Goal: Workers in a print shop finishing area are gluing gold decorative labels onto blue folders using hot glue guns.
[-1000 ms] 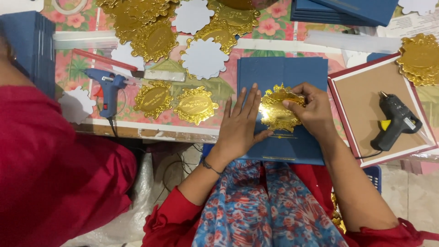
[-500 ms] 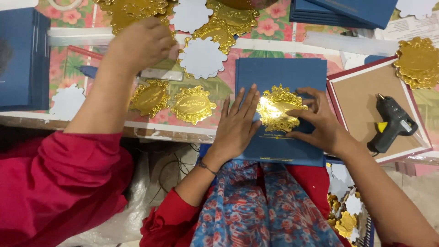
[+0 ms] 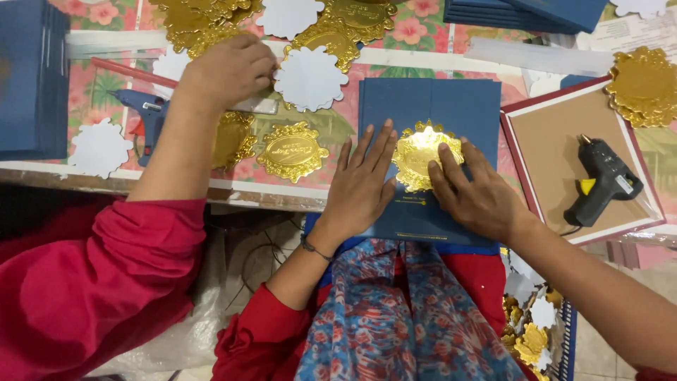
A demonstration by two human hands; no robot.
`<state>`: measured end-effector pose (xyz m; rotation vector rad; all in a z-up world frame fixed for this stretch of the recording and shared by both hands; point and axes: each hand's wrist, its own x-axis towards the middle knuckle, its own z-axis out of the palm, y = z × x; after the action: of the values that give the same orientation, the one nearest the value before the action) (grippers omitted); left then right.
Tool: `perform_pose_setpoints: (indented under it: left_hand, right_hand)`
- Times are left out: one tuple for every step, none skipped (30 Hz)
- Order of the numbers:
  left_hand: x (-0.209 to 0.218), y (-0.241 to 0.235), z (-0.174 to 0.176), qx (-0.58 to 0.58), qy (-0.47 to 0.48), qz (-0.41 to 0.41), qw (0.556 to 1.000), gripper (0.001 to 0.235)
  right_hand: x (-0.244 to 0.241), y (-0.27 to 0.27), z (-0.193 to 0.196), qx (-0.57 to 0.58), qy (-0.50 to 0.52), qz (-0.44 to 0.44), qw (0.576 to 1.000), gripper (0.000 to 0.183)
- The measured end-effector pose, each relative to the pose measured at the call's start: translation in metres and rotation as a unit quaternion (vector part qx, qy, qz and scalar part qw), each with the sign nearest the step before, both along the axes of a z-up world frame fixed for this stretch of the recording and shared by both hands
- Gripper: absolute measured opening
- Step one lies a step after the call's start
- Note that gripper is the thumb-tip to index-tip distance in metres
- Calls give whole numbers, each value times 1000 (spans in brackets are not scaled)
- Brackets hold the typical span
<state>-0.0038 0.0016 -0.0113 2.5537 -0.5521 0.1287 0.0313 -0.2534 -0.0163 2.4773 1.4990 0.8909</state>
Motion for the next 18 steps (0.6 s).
perform_pose_setpoints:
  left_hand:
    - [0, 0, -2, 0, 2, -1, 1000, 67]
    - [-1, -1, -5, 3, -2, 0, 1000, 67]
    - [1, 0, -7, 6, -7, 4, 1000, 68]
    - [1, 0, -7, 6, -8, 4, 1000, 68]
    - [1, 0, -7, 5, -3, 5, 1000, 68]
    - [0, 0, -7, 4, 3, 5, 1000, 69]
    - [0, -1, -9, 3, 3, 7, 1000, 69]
    - [0, -1, -10, 6, 2, 8, 1000, 70]
    - [1, -1, -11, 10, 1, 9, 1000, 70]
    - [1, -2, -13, 10, 1, 9, 1000, 70]
    - [2, -1, -14, 7, -1, 9, 1000, 70]
    - [2, -1, -16, 4, -2, 9, 1000, 70]
    - [1, -1, -16, 5, -2, 8, 1000, 70]
    - [-1, -1, -15, 7, -4, 9, 1000, 70]
    - [0, -2, -15, 9, -9, 12, 1000, 71]
    - [2, -1, -14, 8, -10, 11, 1000, 71]
    - [2, -1, -13, 13, -2, 12, 1000, 72]
    - [2, -2, -13, 17, 7, 14, 1000, 74]
  right_hand:
    - [-2, -2, -2, 0, 2, -1, 1000, 46]
    - [-4, -3, -4, -18, -7, -7, 1000, 45]
    - [-3, -3, -5, -36, -18, -11, 999, 44]
    - [-3, -2, -3, -36, -19, -11, 999, 44]
    - [-4, 0, 0, -54, -33, -12, 998, 42]
    - [-5, 1, 2, -71, -48, -13, 996, 40]
    - [-6, 3, 5, -71, -48, -12, 996, 40]
    - [-6, 5, 8, -83, -54, -11, 995, 39]
    - [-7, 6, 11, -95, -60, -12, 994, 38]
    - [-5, 8, 15, -95, -60, -12, 994, 38]
    - [-5, 10, 18, -103, -69, -16, 992, 36]
    - [-4, 12, 22, -111, -78, -20, 991, 33]
    - [-5, 11, 17, -110, -78, -21, 991, 33]
    - [-6, 9, 13, -102, -77, -33, 991, 31]
    - [-5, 8, 9, -94, -79, -44, 991, 29]
    - [-5, 11, 10, -95, -81, -45, 991, 29]
    - [-8, 15, 11, -78, -94, -59, 991, 25]
    - [-10, 18, 11, -62, -108, -73, 990, 22]
